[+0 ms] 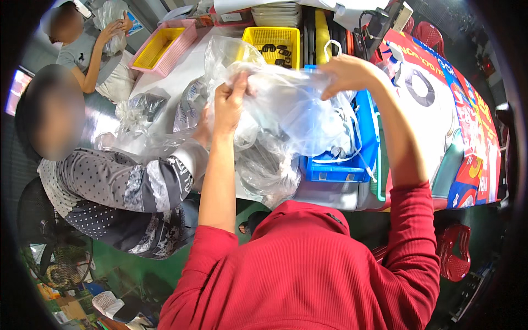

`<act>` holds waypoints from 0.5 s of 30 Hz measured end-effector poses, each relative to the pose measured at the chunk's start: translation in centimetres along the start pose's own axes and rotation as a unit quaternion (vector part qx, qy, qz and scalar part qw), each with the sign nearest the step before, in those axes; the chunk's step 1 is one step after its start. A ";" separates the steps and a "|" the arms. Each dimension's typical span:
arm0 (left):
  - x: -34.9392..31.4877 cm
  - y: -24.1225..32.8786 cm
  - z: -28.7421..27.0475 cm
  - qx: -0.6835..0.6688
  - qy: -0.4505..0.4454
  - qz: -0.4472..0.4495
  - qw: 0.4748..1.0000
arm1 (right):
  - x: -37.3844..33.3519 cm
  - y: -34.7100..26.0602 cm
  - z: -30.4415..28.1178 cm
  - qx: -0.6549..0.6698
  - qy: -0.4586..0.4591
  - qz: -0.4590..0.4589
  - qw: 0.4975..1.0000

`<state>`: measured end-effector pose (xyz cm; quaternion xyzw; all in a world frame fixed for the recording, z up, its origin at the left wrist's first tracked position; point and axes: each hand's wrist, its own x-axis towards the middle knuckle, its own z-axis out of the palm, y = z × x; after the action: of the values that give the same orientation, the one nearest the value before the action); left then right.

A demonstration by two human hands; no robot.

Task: The person sits on the floor and sorts small packaged items from a cardboard sheet into a blue bin and a green crate. They then move to a table and place items into a large plastic bag, tying it closed.

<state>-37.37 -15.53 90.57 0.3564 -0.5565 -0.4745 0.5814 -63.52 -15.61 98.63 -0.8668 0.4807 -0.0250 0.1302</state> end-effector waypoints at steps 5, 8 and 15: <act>-0.6 0.0 -0.9 0.013 0.082 0.010 0.997 | -5.4 1.0 -1.0 0.224 0.211 0.147 0.940; -0.3 0.1 -0.8 0.003 0.077 -0.028 0.997 | -5.8 1.6 -0.4 0.401 0.376 0.060 0.833; 1.3 0.2 -0.2 -0.202 0.079 -0.040 0.975 | -2.8 2.8 1.2 0.470 0.352 0.127 0.799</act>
<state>-37.19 -16.75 91.18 0.2897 -0.3864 -0.5706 0.6642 -67.09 -14.43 97.05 -0.5619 0.5281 -0.5346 0.3456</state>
